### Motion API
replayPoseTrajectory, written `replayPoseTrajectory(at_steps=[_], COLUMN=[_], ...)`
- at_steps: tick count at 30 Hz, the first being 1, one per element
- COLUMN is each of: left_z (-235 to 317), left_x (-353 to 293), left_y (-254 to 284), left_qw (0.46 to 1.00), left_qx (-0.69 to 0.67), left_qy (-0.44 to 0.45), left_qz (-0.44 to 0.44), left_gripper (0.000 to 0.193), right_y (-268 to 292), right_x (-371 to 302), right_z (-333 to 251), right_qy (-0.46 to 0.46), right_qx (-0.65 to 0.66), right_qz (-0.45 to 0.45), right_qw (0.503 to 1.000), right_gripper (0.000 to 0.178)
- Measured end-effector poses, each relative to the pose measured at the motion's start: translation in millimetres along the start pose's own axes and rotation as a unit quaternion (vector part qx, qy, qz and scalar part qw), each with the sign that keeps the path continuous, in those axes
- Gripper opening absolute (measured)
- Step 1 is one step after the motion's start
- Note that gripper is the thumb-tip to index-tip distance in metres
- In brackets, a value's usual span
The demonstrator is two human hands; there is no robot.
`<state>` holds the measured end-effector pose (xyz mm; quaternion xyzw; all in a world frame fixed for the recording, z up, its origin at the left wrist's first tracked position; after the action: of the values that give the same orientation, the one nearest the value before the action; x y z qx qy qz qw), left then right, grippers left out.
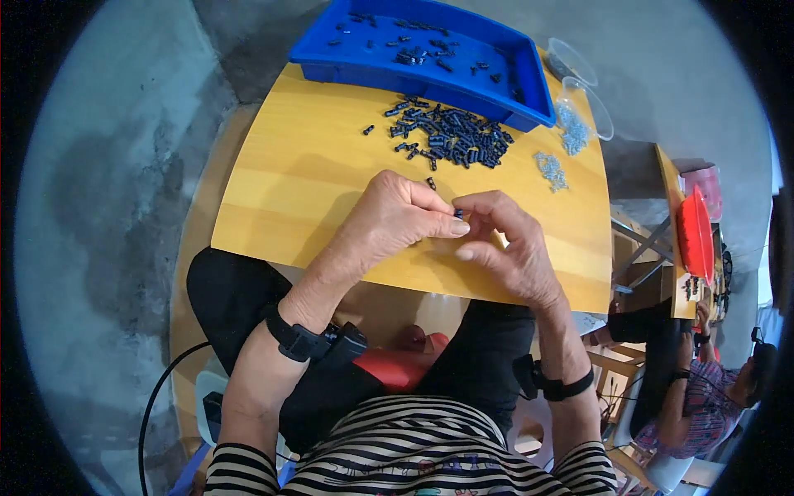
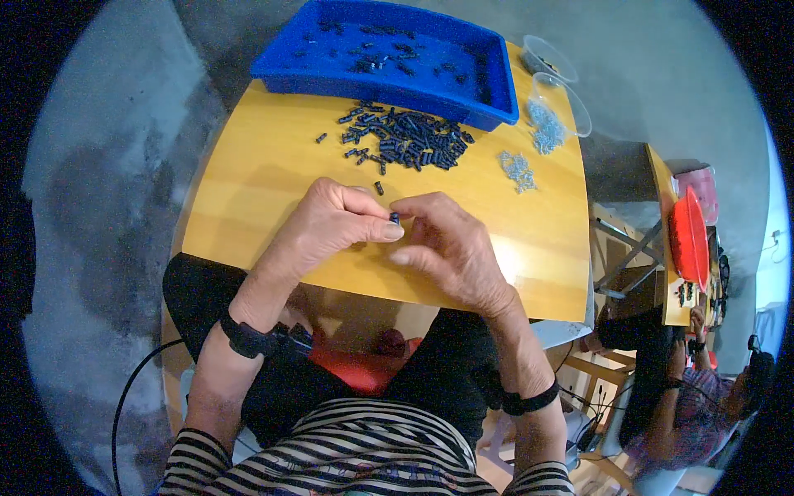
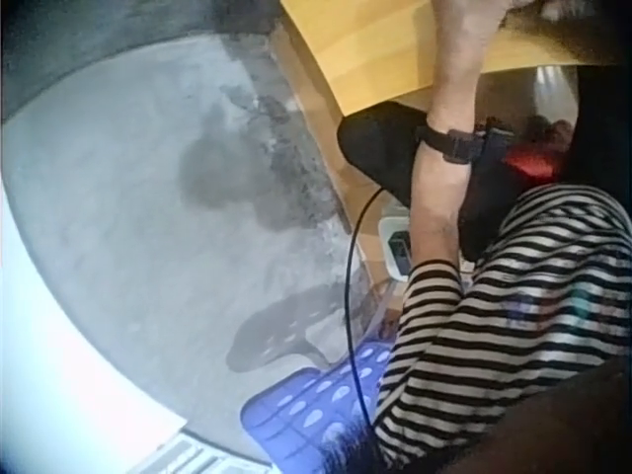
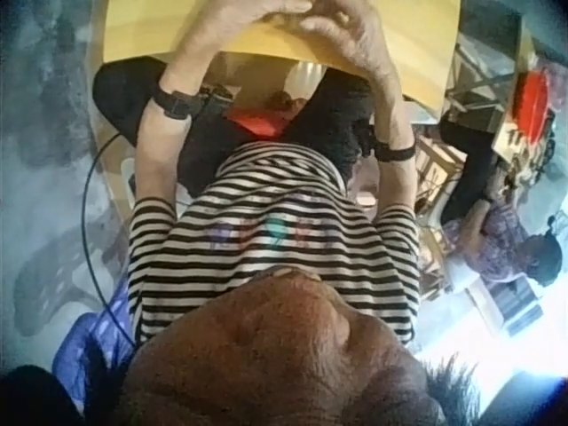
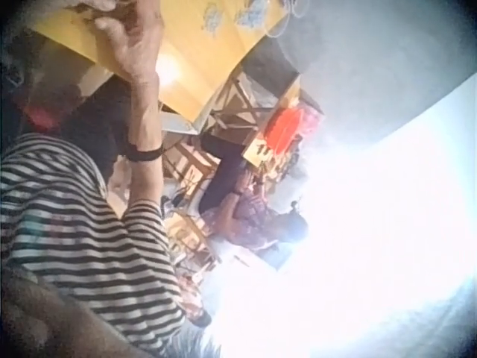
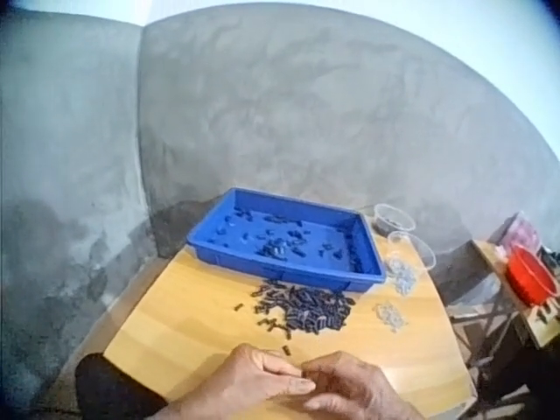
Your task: Assembling small black plastic tubes with white caps at a workshop table.
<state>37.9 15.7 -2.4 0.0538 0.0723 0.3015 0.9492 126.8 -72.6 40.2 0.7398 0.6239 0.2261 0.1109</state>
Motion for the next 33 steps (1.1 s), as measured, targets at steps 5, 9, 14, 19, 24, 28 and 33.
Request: replayPoseTrajectory(at_steps=[5,9,14,19,24,28,33], left_z=[-0.1,-7.9,-6.9,-6.6,-8.2,-6.3,-3.5], left_x=[-6.7,-9.4,-14.8,-16.6,-17.8,-18.4,-18.8], left_y=[-12.5,-22.5,-31.2,-34.2,-33.3,-31.9,-29.0], left_qw=[0.995,0.983,0.966,0.961,0.969,0.971,0.977], left_qx=[0.001,-0.113,-0.204,-0.225,-0.186,-0.186,-0.163], left_qy=[0.051,0.032,0.051,0.068,0.078,0.071,0.062], left_qz=[-0.084,-0.142,-0.152,-0.142,-0.141,-0.129,-0.125], left_gripper=[0.016,0.021,0.030,0.031,0.025,0.022,0.020], right_y=[-1.6,-0.5,3.0,7.2,7.1,5.5,3.3], right_x=[-12.8,-24.0,-29.8,-32.6,-31.8,-31.7,-31.5], right_z=[-6.8,-1.9,4.6,2.1,1.4,3.7,5.1], right_qy=[0.043,0.035,0.028,0.059,0.059,0.053,0.039], right_qx=[-0.068,0.022,0.098,0.083,0.059,0.071,0.094], right_qz=[0.078,0.116,0.139,0.161,0.161,0.160,0.163], right_qw=[0.994,0.992,0.985,0.982,0.983,0.983,0.981], right_gripper=[0.034,0.031,0.029,0.030,0.032,0.034,0.035])
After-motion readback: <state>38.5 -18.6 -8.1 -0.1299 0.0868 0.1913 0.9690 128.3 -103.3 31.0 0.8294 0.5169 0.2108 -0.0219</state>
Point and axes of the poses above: each hand's wrist, its own x-axis towards the middle knuckle, its own y-axis out of the back of the hand, z = x × y, the point moved 9 cm from there along x, towards the middle knuckle, and after that the axes turned 6 degrees about x, right-handed, at the moved point
